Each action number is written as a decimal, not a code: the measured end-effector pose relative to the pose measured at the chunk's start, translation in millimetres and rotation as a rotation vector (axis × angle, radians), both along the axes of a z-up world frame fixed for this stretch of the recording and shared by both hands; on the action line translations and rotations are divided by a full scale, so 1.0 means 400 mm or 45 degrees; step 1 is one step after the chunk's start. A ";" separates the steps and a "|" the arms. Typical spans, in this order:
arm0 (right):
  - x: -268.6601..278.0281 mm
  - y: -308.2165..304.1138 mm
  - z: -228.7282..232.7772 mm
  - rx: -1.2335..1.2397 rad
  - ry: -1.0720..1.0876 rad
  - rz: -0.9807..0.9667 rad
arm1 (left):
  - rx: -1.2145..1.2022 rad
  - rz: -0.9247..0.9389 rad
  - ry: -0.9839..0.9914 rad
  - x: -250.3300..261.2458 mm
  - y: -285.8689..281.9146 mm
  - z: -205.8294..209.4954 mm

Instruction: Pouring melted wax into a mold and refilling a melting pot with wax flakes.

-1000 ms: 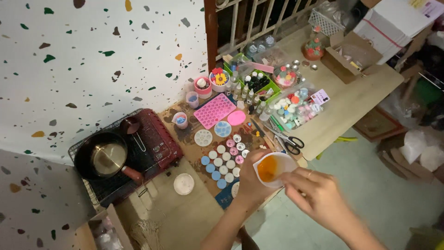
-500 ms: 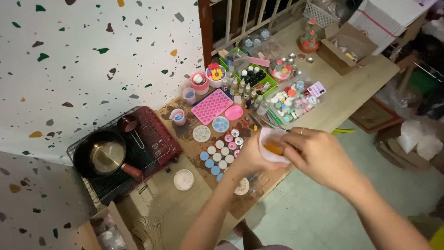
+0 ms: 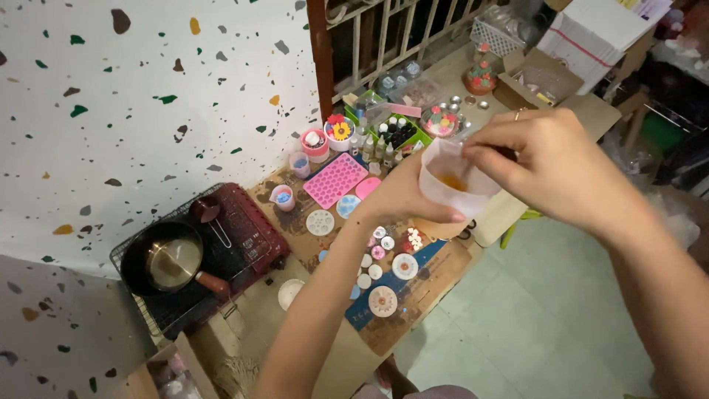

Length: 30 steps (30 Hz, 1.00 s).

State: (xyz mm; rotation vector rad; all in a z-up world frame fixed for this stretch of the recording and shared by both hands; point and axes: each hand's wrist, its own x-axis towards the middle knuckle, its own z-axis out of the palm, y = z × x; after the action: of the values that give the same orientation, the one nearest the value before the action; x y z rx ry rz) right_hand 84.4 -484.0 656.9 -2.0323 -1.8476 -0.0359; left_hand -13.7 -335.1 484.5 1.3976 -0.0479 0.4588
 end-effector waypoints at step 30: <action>-0.034 0.066 0.042 -0.119 0.189 0.048 | 0.184 0.258 0.038 -0.033 0.035 0.048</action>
State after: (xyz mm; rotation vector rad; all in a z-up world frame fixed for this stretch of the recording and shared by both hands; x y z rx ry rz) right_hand 70.7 -457.5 673.7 -2.0023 -1.8252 0.2098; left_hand -26.7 -321.1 503.7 1.5586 0.0871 0.6118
